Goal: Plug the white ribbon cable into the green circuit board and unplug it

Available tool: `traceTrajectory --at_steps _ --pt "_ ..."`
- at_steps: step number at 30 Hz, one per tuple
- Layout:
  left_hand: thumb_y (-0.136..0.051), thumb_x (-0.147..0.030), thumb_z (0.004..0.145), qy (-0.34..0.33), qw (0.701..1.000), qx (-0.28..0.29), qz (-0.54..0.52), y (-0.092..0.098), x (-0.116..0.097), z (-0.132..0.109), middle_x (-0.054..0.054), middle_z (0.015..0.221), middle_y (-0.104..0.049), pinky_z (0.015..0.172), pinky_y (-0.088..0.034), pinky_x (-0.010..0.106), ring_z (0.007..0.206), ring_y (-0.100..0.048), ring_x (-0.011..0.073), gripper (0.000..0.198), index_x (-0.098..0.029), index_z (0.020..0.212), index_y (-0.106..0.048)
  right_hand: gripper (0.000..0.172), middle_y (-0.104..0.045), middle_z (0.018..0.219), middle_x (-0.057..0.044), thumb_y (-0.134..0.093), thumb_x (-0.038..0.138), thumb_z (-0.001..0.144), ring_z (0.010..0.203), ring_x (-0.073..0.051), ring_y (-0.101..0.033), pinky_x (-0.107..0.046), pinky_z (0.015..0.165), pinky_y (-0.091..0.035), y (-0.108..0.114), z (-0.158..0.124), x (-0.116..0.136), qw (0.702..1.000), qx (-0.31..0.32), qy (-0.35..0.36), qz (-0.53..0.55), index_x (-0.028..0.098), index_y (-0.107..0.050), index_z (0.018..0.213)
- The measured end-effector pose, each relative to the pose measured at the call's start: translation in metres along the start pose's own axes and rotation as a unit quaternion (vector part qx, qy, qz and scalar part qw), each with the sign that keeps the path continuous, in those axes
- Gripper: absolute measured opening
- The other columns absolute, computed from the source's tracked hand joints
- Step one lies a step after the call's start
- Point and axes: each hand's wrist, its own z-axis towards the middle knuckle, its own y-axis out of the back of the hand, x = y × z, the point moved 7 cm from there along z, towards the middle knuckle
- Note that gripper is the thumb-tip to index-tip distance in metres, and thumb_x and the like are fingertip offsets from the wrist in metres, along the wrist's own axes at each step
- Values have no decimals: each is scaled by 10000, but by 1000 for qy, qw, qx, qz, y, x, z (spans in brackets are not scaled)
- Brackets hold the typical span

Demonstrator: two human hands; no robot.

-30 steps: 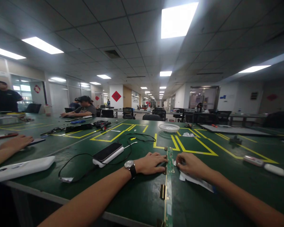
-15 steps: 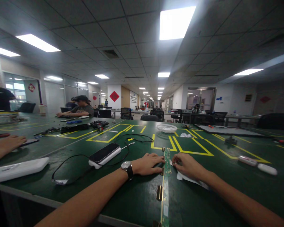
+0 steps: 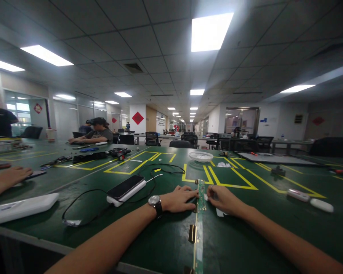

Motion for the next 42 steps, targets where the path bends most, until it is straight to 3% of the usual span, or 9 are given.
traceTrajectory --at_steps 17,26,35,38,42 --pt "-468 -452 981 -8 999 -19 28 0 0 -2 55 1523 -395 1028 -354 532 1323 -406 301 436 -294 1387 -475 89 -622 784 -21 -560 177 769 727 -170 -559 -255 640 -367 -3 -1 -4 998 -10 -53 -22 191 -585 853" --pt "-462 -465 982 -6 1000 0 9 -5 8 0 50 1552 -343 1058 -313 555 1365 -349 319 468 -316 1426 -441 75 -635 797 -25 -537 209 834 747 -166 -571 -263 684 -400 0 2 2 1000 6 15 13 183 -608 826" --pt "-494 -449 970 -4 1000 5 -12 -2 6 1 52 1529 -381 1056 -309 593 1362 -362 330 468 -311 1414 -443 141 -677 845 -35 -553 288 869 797 -190 -610 -291 727 -436 6 2 0 999 25 14 22 192 -655 865" --pt "-494 -416 978 -14 1000 -23 -15 4 3 0 29 1540 -364 1056 -344 566 1346 -401 307 410 -318 1375 -468 212 -700 977 -56 -511 293 900 925 -221 -627 -339 846 -458 9 3 3 999 25 23 33 207 -680 994" --pt "-484 -333 994 8 992 -127 -21 25 9 -4 43 1535 -371 1124 -323 469 1378 -381 245 329 -271 1317 -505 368 -684 1171 -49 -435 175 887 1097 -213 -605 -352 987 -440 3 8 17 993 57 71 81 237 -663 1170"
